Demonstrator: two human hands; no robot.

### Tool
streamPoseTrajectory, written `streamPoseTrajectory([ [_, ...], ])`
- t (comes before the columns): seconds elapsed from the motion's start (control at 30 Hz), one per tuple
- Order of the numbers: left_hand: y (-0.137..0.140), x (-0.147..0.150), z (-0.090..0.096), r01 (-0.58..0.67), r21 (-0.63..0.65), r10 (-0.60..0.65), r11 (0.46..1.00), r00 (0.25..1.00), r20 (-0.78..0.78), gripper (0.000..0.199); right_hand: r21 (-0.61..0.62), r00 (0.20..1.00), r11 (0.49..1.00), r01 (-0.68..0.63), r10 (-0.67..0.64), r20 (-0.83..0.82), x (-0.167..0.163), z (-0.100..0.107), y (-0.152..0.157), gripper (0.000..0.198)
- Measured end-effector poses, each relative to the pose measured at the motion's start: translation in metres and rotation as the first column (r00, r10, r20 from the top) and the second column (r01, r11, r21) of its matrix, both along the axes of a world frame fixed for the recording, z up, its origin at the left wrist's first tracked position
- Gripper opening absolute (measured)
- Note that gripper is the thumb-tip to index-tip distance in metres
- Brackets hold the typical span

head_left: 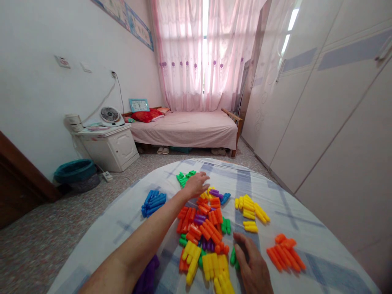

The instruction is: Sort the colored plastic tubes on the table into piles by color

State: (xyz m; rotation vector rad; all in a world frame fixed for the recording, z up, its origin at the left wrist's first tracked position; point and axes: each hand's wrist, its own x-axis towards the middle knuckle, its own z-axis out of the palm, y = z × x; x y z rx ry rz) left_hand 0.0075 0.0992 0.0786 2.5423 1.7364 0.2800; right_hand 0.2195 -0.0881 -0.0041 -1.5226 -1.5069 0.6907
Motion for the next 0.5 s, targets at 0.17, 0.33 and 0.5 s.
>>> streamPoseTrajectory([
  [0.17,0.013,0.039,-0.016,0.219,-0.155,-0.218,0.963,0.976,0.027,0.053,-0.012,1.0,1.0,0.002,-0.002,-0.028,0.001,0.0,-0.001,0.039],
  [0.33,0.007,0.048,-0.019,0.349,-0.25,-0.346,0.903,0.936,0.058,0.048,0.004,0.998,1.0,0.007,-0.007,-0.067,-0.002,0.004,-0.002,0.036],
  [0.5,-0.017,0.037,-0.011,0.454,-0.303,-0.449,0.838,0.889,0.091,0.032,-0.001,0.993,1.0,0.031,-0.031,-0.117,-0.006,0.01,-0.004,0.033],
])
